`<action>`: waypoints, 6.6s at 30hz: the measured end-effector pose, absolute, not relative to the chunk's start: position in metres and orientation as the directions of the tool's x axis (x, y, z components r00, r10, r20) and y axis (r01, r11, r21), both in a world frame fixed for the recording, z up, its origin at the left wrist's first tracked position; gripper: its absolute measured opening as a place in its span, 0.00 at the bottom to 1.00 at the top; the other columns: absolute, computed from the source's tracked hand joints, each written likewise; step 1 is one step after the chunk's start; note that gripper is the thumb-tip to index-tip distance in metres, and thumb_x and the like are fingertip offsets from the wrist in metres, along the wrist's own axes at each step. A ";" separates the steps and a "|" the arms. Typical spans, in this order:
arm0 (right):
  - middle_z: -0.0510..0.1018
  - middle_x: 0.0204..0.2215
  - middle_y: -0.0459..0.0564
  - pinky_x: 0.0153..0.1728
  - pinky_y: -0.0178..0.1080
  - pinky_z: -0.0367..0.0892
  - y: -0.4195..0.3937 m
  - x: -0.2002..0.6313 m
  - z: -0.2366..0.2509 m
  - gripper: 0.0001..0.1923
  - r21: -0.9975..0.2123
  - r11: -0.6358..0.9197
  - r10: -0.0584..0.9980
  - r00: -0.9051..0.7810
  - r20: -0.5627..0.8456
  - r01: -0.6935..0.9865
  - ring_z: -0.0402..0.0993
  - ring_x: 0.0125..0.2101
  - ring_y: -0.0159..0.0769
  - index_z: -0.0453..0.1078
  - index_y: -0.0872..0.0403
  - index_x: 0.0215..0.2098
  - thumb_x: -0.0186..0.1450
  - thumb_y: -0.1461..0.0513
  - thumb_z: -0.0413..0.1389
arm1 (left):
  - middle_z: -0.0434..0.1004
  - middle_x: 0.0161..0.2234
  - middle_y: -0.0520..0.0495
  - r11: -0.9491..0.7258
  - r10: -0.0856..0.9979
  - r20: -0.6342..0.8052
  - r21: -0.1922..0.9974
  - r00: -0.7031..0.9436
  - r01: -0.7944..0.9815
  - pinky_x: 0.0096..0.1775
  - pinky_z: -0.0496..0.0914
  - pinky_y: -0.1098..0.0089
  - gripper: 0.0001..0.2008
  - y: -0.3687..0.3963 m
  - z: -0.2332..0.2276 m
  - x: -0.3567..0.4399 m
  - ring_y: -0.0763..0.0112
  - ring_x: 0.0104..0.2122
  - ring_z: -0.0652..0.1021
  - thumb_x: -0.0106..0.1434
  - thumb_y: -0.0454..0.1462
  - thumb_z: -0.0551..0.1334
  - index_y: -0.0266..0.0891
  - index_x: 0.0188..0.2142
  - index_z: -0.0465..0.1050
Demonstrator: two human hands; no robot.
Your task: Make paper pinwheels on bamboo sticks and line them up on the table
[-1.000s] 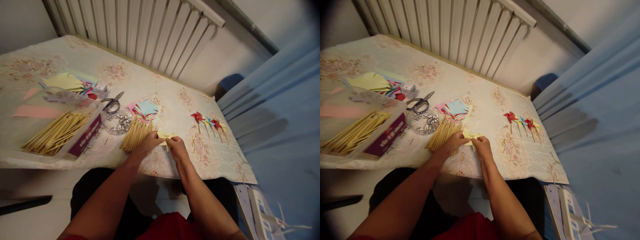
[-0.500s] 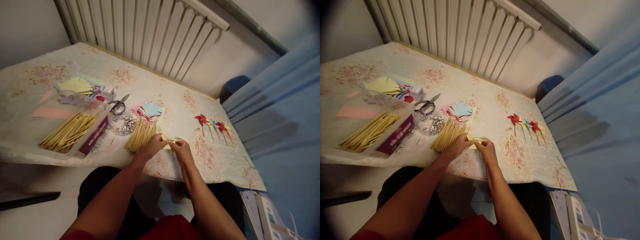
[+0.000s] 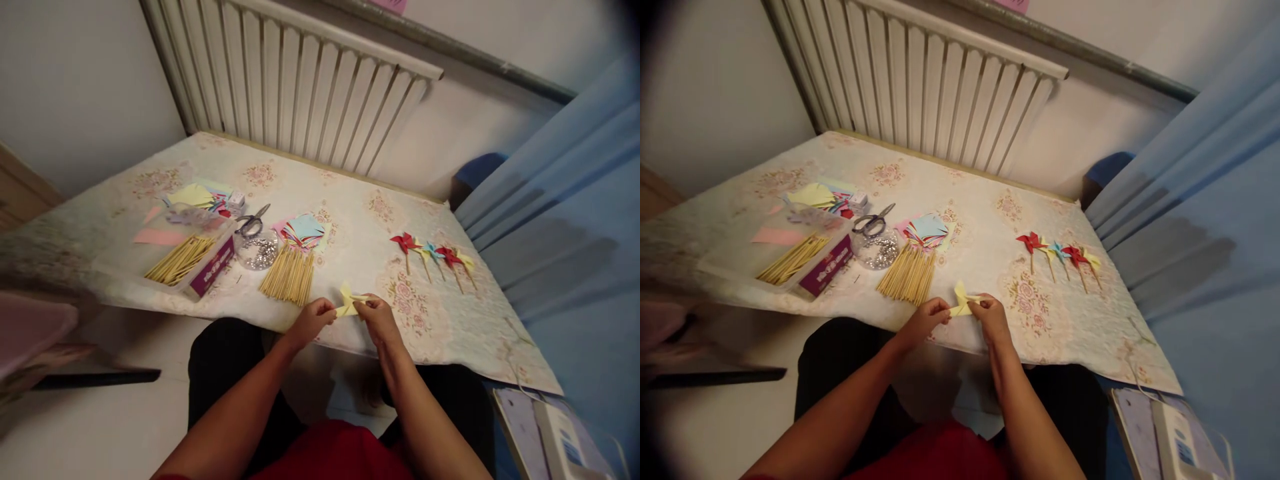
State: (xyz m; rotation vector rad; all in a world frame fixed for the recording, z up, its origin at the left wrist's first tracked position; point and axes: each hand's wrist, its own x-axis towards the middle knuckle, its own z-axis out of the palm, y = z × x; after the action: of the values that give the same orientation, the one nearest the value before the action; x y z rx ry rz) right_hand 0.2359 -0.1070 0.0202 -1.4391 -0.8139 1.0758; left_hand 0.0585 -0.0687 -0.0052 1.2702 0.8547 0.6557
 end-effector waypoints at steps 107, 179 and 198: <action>0.82 0.30 0.47 0.34 0.40 0.76 -0.156 0.339 -0.032 0.14 -0.812 0.093 0.843 0.480 -0.243 -0.576 0.78 0.31 0.39 0.75 0.55 0.28 0.43 0.63 0.68 | 0.68 0.25 0.52 0.149 0.817 -0.120 0.989 0.564 -0.006 0.25 0.62 0.72 0.09 -0.110 0.104 0.125 0.77 0.20 0.67 0.63 0.41 0.54 0.37 0.32 0.65; 0.82 0.33 0.49 0.36 0.41 0.78 -0.157 0.341 -0.035 0.14 -0.812 0.100 0.850 0.473 -0.231 -0.576 0.78 0.33 0.38 0.75 0.57 0.31 0.45 0.67 0.67 | 0.70 0.22 0.54 0.379 0.888 -0.156 0.782 0.433 -0.495 0.19 0.48 0.76 0.10 -0.166 0.141 0.092 0.85 0.14 0.58 0.57 0.38 0.63 0.35 0.37 0.69; 0.82 0.33 0.48 0.35 0.42 0.78 -0.158 0.341 -0.032 0.14 -0.811 0.090 0.846 0.474 -0.244 -0.578 0.78 0.34 0.39 0.75 0.57 0.31 0.45 0.66 0.67 | 0.73 0.24 0.52 0.351 0.902 -0.167 0.820 0.398 -0.452 0.18 0.48 0.76 0.13 -0.166 0.139 0.093 0.84 0.14 0.62 0.57 0.38 0.63 0.34 0.41 0.69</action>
State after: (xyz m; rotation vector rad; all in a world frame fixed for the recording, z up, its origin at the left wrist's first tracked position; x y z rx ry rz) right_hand 0.3408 -0.1584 -0.0321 -1.0191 -0.3207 1.0852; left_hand 0.0927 -0.1664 0.1387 0.7696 0.6935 0.9738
